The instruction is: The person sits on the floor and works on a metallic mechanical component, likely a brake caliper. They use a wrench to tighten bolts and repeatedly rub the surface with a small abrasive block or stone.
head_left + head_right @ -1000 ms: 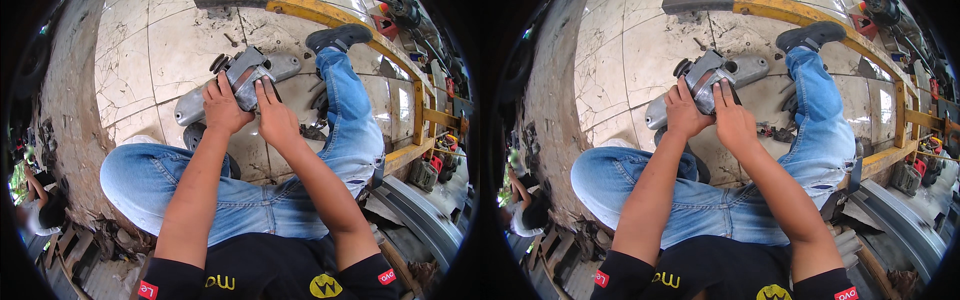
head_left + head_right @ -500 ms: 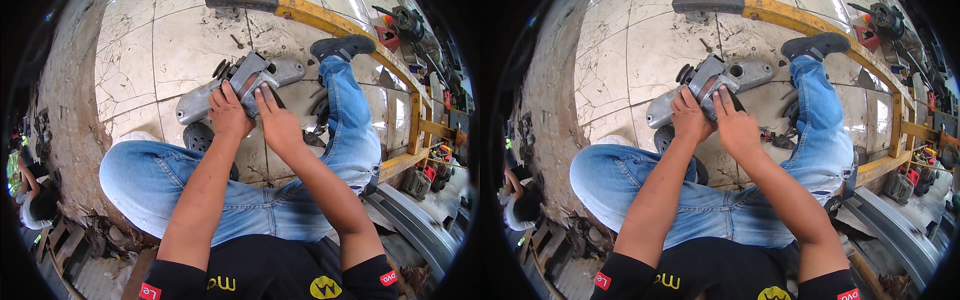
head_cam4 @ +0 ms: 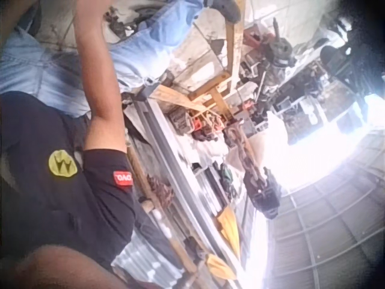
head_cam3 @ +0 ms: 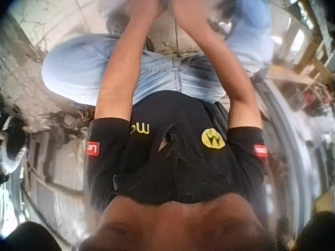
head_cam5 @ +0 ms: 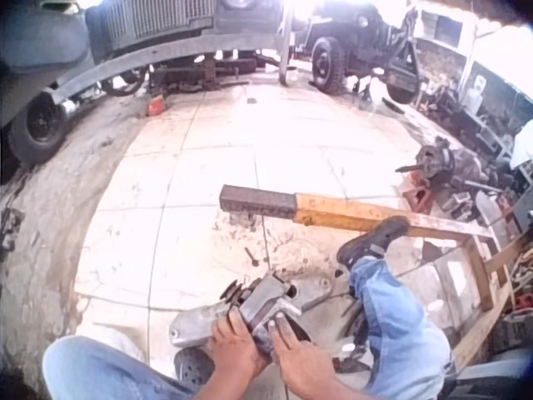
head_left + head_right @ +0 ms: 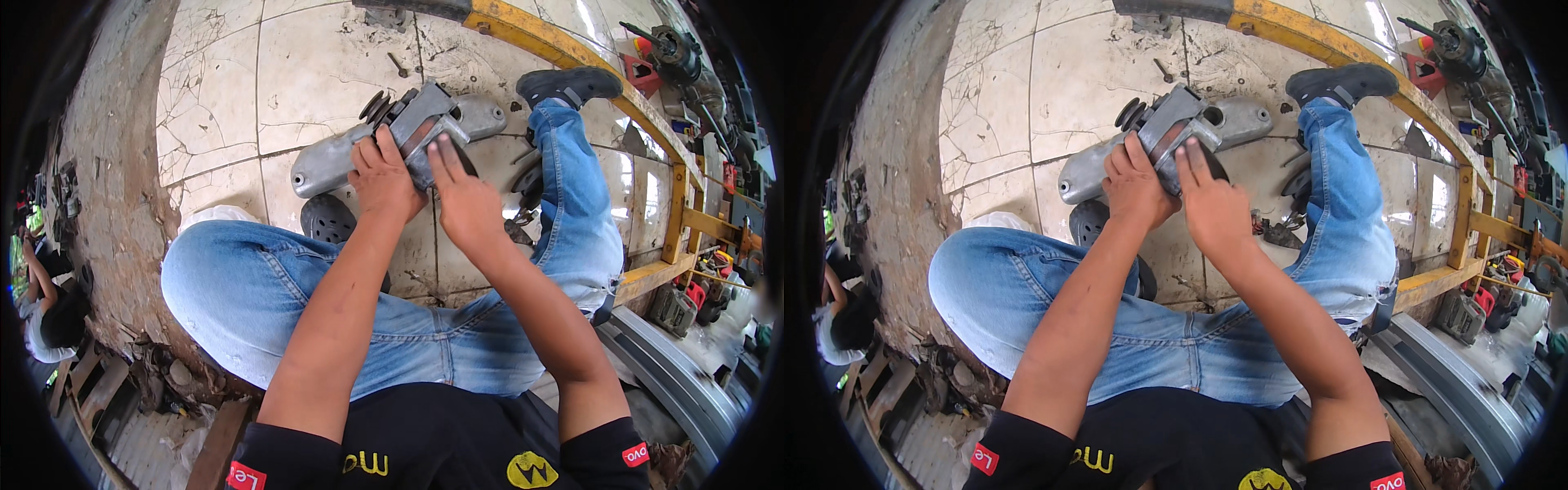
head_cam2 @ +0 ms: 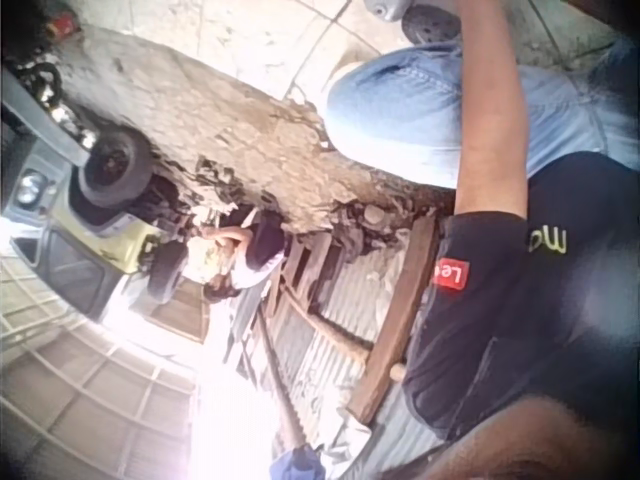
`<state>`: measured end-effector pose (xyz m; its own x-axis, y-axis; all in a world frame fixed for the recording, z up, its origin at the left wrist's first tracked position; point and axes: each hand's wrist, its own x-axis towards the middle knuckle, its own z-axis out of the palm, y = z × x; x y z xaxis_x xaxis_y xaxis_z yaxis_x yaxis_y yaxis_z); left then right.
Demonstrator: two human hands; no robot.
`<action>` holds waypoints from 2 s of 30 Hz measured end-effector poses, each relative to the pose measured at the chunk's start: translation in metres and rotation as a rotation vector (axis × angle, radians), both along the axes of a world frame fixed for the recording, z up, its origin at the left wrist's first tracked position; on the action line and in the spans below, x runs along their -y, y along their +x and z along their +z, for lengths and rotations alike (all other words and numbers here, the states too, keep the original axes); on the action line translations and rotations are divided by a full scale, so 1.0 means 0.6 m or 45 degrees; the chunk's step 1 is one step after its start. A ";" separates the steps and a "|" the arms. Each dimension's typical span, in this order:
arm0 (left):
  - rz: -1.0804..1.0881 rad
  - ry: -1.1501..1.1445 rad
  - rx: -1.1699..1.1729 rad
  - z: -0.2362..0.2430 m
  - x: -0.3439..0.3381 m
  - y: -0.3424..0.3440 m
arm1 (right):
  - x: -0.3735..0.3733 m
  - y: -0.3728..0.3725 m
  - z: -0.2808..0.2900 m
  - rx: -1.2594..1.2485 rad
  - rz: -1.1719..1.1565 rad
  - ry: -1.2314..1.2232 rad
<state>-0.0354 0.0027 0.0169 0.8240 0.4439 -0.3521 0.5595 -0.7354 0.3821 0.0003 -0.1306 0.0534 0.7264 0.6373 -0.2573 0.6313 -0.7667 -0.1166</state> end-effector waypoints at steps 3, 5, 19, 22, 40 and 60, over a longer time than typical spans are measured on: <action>0.000 0.015 -0.049 -0.002 0.000 -0.002 | 0.006 0.019 0.006 -0.034 0.013 0.055; -0.020 -0.028 -0.011 -0.002 -0.001 0.005 | 0.011 0.020 0.000 -0.040 -0.018 0.108; -0.013 0.005 -0.062 0.004 -0.002 -0.001 | 0.032 0.035 0.009 -0.082 0.173 0.141; -0.009 0.021 -0.053 0.008 0.000 0.000 | 0.021 0.034 0.010 -0.082 0.049 0.105; 0.044 -0.118 0.018 0.006 -0.008 -0.004 | 0.041 -0.008 -0.017 -0.175 -0.085 0.566; 0.064 -0.144 -0.037 0.010 -0.003 0.010 | 0.011 0.021 -0.008 -0.097 0.021 0.261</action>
